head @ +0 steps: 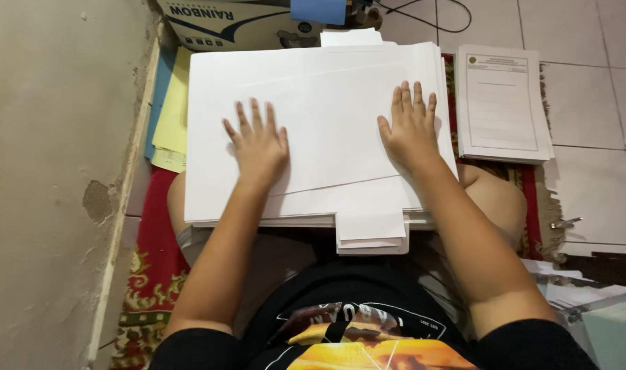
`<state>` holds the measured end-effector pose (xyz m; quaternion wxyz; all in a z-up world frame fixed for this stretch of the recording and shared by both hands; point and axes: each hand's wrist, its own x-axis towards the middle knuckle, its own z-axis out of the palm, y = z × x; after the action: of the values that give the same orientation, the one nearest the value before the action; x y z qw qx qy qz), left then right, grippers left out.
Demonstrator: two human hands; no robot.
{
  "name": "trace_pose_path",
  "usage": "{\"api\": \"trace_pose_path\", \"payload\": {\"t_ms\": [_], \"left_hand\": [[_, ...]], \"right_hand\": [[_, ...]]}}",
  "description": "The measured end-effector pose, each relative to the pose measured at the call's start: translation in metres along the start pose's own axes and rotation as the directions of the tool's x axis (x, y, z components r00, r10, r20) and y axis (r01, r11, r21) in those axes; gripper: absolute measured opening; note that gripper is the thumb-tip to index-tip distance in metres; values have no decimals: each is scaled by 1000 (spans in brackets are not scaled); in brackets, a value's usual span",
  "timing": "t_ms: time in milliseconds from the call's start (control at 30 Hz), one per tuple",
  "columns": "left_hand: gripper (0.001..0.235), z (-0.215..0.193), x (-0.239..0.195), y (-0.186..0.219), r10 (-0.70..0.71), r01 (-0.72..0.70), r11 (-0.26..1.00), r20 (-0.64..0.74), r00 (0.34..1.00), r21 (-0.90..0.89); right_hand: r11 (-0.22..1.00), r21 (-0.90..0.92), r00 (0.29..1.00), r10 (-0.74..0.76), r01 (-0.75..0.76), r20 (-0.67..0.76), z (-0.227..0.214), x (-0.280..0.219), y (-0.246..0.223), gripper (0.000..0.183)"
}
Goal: The person organizes white papers by hand, picking up sheets from a stack and smoothing them onto a larger pile. The person also folds smaller pieces of paper and presses them onto the pile.
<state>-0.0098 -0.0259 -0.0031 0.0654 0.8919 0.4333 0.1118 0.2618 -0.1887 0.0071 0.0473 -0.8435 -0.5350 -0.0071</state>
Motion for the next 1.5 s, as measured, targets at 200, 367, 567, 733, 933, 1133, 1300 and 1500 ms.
{"api": "trace_pose_path", "payload": {"t_ms": [200, 367, 567, 733, 933, 1133, 1300, 1500], "left_hand": [[62, -22, -36, 43, 179, -160, 983, 288, 941, -88], [61, 4, 1, 47, 239, -211, 966, 209, 948, -148], [61, 14, 59, 24, 115, -100, 990, 151, 982, -102], [62, 11, 74, -7, -1, 7, 997, 73, 997, -80], [64, -11, 76, 32, -59, 82, 994, 261, 964, -75], [58, 10, 69, 40, 230, -210, 961, 97, 968, -182], [58, 8, 58, 8, 35, -33, 993, 19, 999, -111], [61, -8, 29, -7, -55, 58, 992, 32, 998, -113]], "right_hand": [[970, 112, 972, -225, 217, 69, -21, -37, -72, 80], [932, 56, 929, -361, 357, 81, 38, 14, -86, 76], [950, 123, 956, -293, 288, 25, 37, 63, -68, 74], [985, 112, 992, -126, 128, -28, 8, 77, -27, 71], [973, 201, 987, 87, -114, 139, -8, 76, -68, 74], [966, 170, 981, -194, 193, -12, 5, 72, -91, 76], [992, 123, 998, 7, 1, -59, 10, 75, -38, 73], [989, 66, 991, 130, -131, 13, 7, 50, 14, 79]]}}
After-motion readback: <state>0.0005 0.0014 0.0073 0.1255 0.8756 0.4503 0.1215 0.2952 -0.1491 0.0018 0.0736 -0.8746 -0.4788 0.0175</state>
